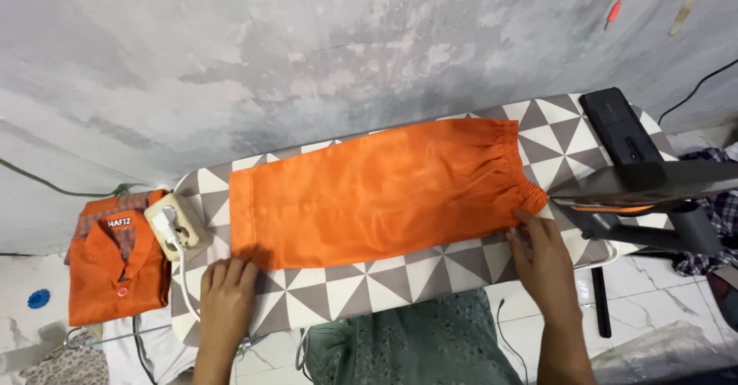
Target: The person irons an orange pair of shorts on a patterned ironing board. They repeatedly smooth the fabric with their hands and use a steam iron to press the garment, flipping it over to treat both sides and focusing on the waistband and leg sections.
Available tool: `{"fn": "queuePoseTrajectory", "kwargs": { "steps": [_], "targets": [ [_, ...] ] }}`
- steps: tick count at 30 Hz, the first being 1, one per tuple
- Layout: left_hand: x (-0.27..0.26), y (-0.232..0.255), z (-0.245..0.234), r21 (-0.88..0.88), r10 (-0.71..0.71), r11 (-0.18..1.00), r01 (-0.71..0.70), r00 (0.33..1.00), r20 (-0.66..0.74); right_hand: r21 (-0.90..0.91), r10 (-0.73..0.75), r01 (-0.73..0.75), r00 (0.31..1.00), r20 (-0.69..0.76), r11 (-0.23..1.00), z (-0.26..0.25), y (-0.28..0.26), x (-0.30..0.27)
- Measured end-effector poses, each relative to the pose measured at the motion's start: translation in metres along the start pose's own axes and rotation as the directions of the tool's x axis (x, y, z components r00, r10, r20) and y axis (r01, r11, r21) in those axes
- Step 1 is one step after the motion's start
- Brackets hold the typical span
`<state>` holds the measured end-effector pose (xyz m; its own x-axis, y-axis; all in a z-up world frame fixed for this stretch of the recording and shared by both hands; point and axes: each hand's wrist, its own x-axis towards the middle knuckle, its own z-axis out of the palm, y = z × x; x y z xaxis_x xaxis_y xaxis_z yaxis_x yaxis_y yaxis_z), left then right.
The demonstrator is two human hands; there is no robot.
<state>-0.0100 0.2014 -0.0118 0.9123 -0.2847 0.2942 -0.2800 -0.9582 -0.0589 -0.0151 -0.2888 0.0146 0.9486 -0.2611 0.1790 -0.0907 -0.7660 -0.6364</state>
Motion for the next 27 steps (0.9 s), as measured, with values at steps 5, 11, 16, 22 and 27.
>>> {"fn": "queuePoseTrajectory", "kwargs": {
  "steps": [5, 11, 16, 22, 27],
  "targets": [
    [-0.002, 0.005, -0.01, 0.018, -0.003, 1.0, 0.004, 1.0, -0.028, -0.269, -0.269, 0.236, 0.959, -0.091, 0.934, 0.007, 0.003, 0.005],
    [0.0, 0.002, -0.007, 0.059, -0.032, 0.998, 0.029, 0.998, 0.045, -0.426, -0.352, 0.27, 0.928, -0.126, 0.863, 0.016, 0.015, 0.015],
    [0.001, 0.005, -0.01, 0.041, -0.07, 0.997, 0.066, 0.993, 0.097, -0.36, -0.294, 0.228, 0.945, -0.143, 0.905, 0.011, 0.04, -0.002],
    [0.022, 0.026, -0.024, -0.169, -0.082, 0.981, 0.096, 0.993, 0.084, -0.122, -0.282, 0.283, 0.639, -0.716, 0.951, -0.026, 0.104, -0.031],
    [0.068, 0.069, -0.003, -0.393, 0.057, 0.919, -0.038, 0.998, 0.039, 0.188, -0.076, 0.317, 0.665, -0.743, 0.93, -0.047, 0.129, -0.007]
  ]
}}
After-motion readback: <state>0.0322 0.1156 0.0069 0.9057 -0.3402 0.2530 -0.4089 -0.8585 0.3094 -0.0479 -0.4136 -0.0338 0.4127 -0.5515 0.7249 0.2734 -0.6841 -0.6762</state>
